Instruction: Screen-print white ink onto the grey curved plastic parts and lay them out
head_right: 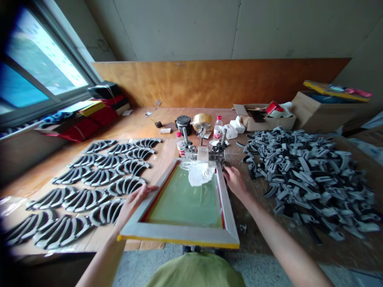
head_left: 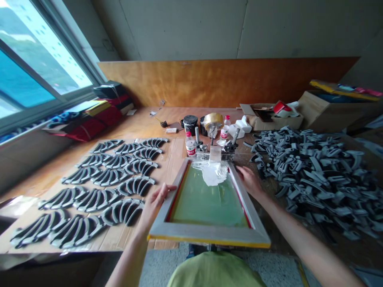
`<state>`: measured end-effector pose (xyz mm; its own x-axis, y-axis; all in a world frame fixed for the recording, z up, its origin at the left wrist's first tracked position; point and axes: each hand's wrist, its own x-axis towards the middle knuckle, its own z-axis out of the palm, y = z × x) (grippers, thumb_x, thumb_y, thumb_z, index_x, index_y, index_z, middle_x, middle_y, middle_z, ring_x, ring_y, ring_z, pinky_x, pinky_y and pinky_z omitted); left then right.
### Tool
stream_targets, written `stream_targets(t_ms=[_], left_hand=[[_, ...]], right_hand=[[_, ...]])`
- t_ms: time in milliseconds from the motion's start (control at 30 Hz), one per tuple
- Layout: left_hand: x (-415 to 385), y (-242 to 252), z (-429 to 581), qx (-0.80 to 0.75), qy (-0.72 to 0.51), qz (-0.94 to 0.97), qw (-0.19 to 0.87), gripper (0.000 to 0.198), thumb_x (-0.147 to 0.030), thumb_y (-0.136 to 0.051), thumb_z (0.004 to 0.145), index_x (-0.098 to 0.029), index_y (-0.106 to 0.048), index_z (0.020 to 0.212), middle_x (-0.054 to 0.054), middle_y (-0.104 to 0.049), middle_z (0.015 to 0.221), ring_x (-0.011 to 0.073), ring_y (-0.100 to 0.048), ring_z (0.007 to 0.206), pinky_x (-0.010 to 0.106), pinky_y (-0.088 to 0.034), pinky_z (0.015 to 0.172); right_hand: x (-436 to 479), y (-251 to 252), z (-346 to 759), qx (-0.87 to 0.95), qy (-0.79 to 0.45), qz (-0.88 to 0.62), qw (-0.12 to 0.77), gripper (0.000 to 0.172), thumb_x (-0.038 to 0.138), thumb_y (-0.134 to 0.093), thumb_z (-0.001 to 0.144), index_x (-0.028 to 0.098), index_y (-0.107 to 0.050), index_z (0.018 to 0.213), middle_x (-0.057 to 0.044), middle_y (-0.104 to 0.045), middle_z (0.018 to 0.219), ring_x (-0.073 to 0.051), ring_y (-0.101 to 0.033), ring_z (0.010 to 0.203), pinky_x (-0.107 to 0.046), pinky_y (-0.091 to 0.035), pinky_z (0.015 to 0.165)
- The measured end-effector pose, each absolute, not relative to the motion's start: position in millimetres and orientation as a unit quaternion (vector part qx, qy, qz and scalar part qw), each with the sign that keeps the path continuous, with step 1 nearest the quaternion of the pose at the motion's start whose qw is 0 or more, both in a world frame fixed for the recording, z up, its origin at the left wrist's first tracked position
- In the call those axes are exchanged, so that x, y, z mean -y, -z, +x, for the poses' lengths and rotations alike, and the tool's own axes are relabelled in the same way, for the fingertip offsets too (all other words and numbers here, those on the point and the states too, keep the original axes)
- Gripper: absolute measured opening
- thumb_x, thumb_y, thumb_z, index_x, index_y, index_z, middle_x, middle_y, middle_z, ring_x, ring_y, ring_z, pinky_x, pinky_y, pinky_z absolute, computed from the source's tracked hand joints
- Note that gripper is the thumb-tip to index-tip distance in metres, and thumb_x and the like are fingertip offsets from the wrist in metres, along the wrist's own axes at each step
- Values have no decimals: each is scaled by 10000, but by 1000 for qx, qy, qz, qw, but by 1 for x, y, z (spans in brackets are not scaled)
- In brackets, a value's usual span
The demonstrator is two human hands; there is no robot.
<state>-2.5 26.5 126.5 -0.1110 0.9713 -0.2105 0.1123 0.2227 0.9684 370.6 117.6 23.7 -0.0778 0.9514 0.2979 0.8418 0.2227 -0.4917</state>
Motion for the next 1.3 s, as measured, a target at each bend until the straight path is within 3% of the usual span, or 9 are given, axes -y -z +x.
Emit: stream_targets(t_ms=[100, 200, 333, 433, 700, 833, 1000, 1167, 1300], left_hand=[[-9, -77, -3, -614, -392, 412, 548, 682, -629, -702, 696, -185, -660, 1212, 20, -701, 762, 189, -640, 698, 251, -483, 586], [-6, -29, 1, -625, -403, 392, 542, 888, -647, -695, 681, -171, -488, 1402, -42, -600, 617, 139, -554, 560, 222, -419, 505], [-9, 5, 3, -643, -403, 382, 527, 867, -657, -686, 671, -192, -513, 1382, -55, -563, 604, 125, -524, 542, 208, -374, 479], [-10, 11, 1, -635, -394, 381, 545, 820, -667, -672, 683, -188, -543, 1336, -45, -578, 639, 128, -537, 566, 211, -374, 490], [-9, 19, -3, -633, -383, 388, 550, 767, -688, -633, 720, -179, -552, 1288, -32, -592, 665, 138, -553, 598, 219, -385, 514], [-10, 22, -4, -638, -380, 393, 542, 739, -674, -628, 736, -175, -558, 1277, -21, -613, 686, 143, -567, 616, 227, -416, 543], [-9, 11, -2, -642, -386, 386, 537, 768, -684, -659, 699, -155, -576, 1250, -16, -628, 667, 147, -569, 593, 228, -420, 529], [-6, -12, 4, -645, -390, 376, 538, 720, -666, -675, 698, -168, -610, 1215, -6, -657, 683, 164, -609, 610, 237, -451, 533], [-4, -30, 6, -643, -394, 368, 545, 731, -652, -696, 683, -186, -603, 1238, -13, -666, 684, 165, -618, 604, 240, -464, 532]], right_hand=[[-143, -52, 364, 747, -47, -589, 305, 408, 308, -536, 916, 185, -569, 1304, -144, -610, 1277, -278, -554, 1203, -458, -447, 1026], [-164, -74, 323, 805, -8, -542, 243, 543, 220, -690, 800, 179, -533, 1319, -145, -553, 1327, -290, -507, 1236, -439, -440, 1026], [-172, -82, 283, 815, -49, -573, 74, 255, 164, -663, 800, 191, -636, 1052, -93, -681, 974, -238, -623, 950, -320, -487, 806], [-160, -73, 281, 821, -61, -566, 47, 102, 140, -594, 832, 191, -650, 900, -73, -687, 879, -200, -623, 843, -268, -450, 719], [-114, -68, 322, 929, -100, -345, 87, 280, -48, -505, 733, 184, -646, 805, -43, -666, 812, -178, -576, 826, -257, -410, 709], [-128, -73, 322, 922, -135, -351, 93, 208, 1, -566, 744, 197, -636, 753, -15, -656, 770, -165, -576, 775, -248, -407, 674], [-113, -46, 305, 901, -67, -383, 194, 278, 4, -485, 829, 168, -681, 939, -81, -690, 884, -210, -585, 884, -315, -466, 775], [-91, -49, 313, 921, -99, -336, 173, 340, 51, -486, 869, 200, -684, 1102, -73, -706, 951, -212, -609, 933, -321, -495, 821], [-131, -79, 304, 872, -151, -425, 192, 466, 164, -645, 847, 298, -602, 1290, -33, -702, 1101, -195, -637, 993, -305, -497, 872]])
